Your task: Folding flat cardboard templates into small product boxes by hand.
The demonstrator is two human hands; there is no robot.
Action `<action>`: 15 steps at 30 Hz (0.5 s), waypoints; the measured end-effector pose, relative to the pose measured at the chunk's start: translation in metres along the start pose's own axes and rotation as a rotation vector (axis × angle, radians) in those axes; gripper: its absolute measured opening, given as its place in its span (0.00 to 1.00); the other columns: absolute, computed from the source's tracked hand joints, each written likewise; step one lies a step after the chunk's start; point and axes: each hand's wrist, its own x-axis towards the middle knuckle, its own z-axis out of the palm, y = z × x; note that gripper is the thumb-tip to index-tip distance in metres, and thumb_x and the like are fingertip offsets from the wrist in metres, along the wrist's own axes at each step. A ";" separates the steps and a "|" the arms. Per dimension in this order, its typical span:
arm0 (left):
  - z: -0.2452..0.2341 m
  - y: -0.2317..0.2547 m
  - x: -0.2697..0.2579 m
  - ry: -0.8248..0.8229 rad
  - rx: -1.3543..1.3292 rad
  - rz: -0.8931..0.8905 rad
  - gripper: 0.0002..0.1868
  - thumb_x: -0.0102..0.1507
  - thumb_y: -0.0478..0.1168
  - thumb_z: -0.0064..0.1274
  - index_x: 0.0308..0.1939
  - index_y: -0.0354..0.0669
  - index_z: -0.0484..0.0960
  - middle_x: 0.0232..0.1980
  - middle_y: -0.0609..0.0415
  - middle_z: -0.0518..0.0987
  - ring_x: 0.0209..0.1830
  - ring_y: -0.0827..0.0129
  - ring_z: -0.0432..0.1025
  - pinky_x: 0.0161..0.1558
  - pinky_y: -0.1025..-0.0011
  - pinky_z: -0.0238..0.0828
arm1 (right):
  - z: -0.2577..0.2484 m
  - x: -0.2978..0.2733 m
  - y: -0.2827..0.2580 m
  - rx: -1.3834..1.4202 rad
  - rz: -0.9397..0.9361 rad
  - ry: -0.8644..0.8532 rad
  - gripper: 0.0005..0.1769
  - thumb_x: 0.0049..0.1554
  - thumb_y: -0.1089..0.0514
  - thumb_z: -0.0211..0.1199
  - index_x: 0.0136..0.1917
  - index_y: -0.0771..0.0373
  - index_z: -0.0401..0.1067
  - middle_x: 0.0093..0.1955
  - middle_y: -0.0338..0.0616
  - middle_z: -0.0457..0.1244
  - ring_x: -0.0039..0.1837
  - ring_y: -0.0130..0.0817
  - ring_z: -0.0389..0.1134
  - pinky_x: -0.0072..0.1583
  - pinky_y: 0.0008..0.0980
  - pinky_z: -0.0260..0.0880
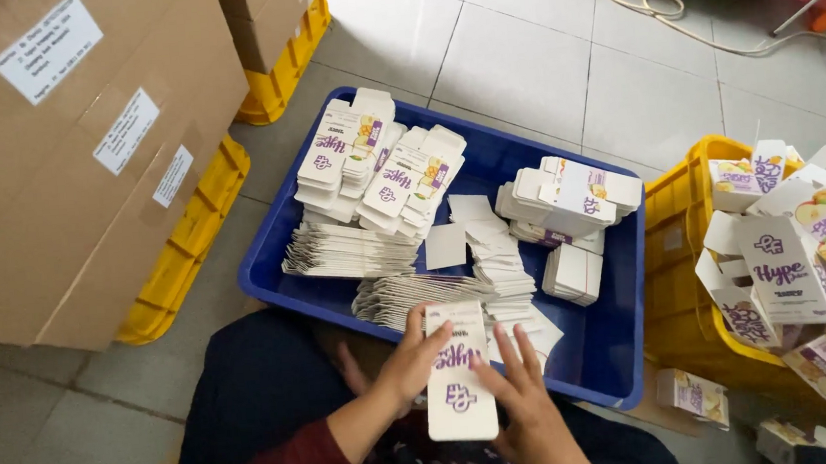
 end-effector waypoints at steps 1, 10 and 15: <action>0.000 -0.008 -0.004 -0.028 0.086 -0.121 0.27 0.70 0.50 0.39 0.71 0.50 0.54 0.47 0.45 0.78 0.29 0.72 0.72 0.27 0.76 0.68 | 0.011 -0.011 0.003 -0.028 0.045 -0.038 0.45 0.33 0.67 0.79 0.64 0.45 0.74 0.85 0.45 0.45 0.86 0.59 0.36 0.77 0.58 0.50; 0.026 0.065 -0.017 -0.335 0.991 0.556 0.52 0.37 0.48 0.74 0.65 0.44 0.73 0.64 0.49 0.78 0.57 0.56 0.77 0.58 0.62 0.73 | -0.027 0.000 0.019 0.378 0.273 0.135 0.43 0.44 0.51 0.67 0.71 0.70 0.65 0.83 0.59 0.49 0.88 0.56 0.35 0.79 0.58 0.40; -0.026 0.017 0.056 -0.073 1.090 0.609 0.31 0.49 0.46 0.70 0.55 0.49 0.78 0.38 0.58 0.83 0.31 0.65 0.78 0.34 0.69 0.74 | -0.066 0.016 0.047 0.046 0.278 0.204 0.56 0.43 0.51 0.73 0.79 0.67 0.51 0.83 0.63 0.46 0.85 0.60 0.41 0.79 0.56 0.41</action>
